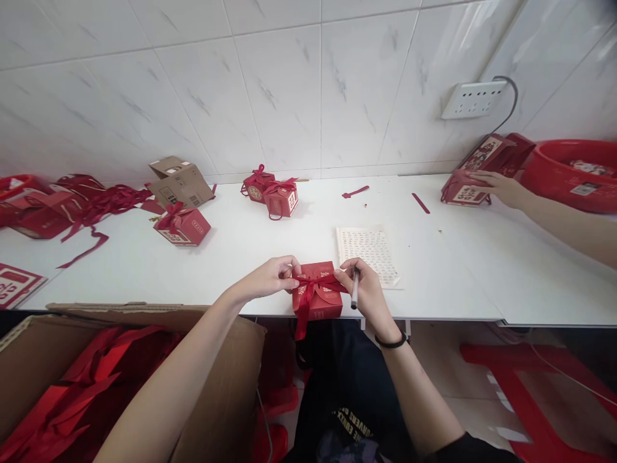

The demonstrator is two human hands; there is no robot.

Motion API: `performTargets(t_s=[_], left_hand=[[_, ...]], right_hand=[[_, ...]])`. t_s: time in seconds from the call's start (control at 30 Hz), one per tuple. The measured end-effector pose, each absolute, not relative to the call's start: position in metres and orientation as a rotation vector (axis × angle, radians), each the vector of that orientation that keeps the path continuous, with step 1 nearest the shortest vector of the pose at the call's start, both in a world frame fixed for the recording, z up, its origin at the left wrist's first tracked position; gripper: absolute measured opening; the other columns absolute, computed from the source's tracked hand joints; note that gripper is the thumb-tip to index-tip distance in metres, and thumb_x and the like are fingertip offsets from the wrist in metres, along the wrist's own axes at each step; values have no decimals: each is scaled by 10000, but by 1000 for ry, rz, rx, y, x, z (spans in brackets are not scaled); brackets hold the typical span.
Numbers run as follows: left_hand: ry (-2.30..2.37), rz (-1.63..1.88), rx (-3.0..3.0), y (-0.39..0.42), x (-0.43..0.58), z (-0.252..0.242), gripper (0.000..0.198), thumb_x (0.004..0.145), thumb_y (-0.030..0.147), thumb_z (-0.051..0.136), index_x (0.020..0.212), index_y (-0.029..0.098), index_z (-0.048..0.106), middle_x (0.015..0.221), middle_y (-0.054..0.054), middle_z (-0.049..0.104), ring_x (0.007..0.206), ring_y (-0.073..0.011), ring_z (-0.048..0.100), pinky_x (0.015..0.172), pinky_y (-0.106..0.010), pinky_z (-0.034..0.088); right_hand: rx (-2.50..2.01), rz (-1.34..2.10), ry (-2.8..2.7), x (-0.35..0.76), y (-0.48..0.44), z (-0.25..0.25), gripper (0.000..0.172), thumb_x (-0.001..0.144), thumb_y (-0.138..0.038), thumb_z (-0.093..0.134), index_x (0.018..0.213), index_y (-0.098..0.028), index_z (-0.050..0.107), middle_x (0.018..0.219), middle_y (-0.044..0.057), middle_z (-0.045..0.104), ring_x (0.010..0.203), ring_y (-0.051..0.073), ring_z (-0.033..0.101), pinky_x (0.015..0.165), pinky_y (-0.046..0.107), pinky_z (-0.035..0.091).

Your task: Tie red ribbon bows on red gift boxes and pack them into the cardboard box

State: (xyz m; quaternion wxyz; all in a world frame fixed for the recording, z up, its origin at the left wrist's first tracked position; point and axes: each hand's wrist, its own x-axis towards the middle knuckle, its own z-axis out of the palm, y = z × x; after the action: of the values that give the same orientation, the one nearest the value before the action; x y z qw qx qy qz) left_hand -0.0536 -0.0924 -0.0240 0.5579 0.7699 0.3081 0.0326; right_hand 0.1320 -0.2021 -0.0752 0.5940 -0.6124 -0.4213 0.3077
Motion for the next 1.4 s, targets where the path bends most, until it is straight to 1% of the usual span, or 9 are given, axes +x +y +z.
performTargets(t_s=[0.1,0.2,0.3,0.37,0.5,0.83,1.13,1.3,1.4], left_hand=[[805,68,1950,-94,-54,-21,162,754,293,550,857,185,487,618,53,463,582,-109,440,601,-257,353],[890,240,2151,-99,-51,-15,205,761,340,529,907,196,526,869,-23,521,829,-181,496,743,-325,403],[786,374,2318,-106,-41,-12,183,776,347,515,889,207,549,1101,-59,490,1088,-234,426,924,-400,362],[702,328,2394,-111,-35,-14,133,769,318,537,836,204,552,1146,-55,487,1142,-238,402,975,-415,334],[689,286,2404,-116,-28,-24,95,782,287,547,772,194,532,1102,-52,516,1115,-216,443,972,-388,358],[754,336,2266,-117,-23,-34,122,798,289,544,733,187,531,1101,-61,491,1089,-209,482,979,-385,368],[716,296,2295,-115,-23,-38,127,818,293,518,753,186,535,1100,-56,480,1081,-202,480,983,-383,355],[728,302,2265,-114,-24,-34,150,818,325,519,753,189,530,1084,-45,505,1053,-197,502,960,-373,374],[756,290,2236,-116,-27,-27,210,814,408,521,807,198,534,1119,-49,517,1074,-209,498,970,-387,364]], right_hand=[[-1510,686,-1045,138,-210,-74,301,746,-471,597,813,-183,541,597,-9,527,564,151,485,558,266,369],[-1535,711,-1109,147,-220,-75,302,813,-477,521,870,-180,538,715,40,612,672,178,554,628,287,403],[-1514,799,-1137,149,-226,-78,283,807,-464,534,828,-181,526,708,34,604,674,176,551,634,287,408],[-1488,837,-1119,146,-228,-79,275,774,-450,573,772,-182,514,664,12,563,622,157,514,602,275,398],[-1450,871,-1075,135,-231,-76,261,742,-419,596,718,-186,482,605,-28,471,544,124,430,534,250,360],[-1524,831,-1062,107,-252,-65,169,755,-320,550,732,-203,430,597,-47,430,520,113,402,522,238,338],[-1518,885,-1020,107,-261,-69,234,728,-375,578,696,-211,413,564,-49,409,507,121,399,515,242,332],[-1538,1004,-1153,121,-272,-69,245,755,-433,585,793,-207,498,579,-33,467,525,142,443,523,252,350],[-1692,825,-1142,153,-274,-69,326,773,-530,544,794,-206,520,564,-12,499,525,163,470,527,270,354]])
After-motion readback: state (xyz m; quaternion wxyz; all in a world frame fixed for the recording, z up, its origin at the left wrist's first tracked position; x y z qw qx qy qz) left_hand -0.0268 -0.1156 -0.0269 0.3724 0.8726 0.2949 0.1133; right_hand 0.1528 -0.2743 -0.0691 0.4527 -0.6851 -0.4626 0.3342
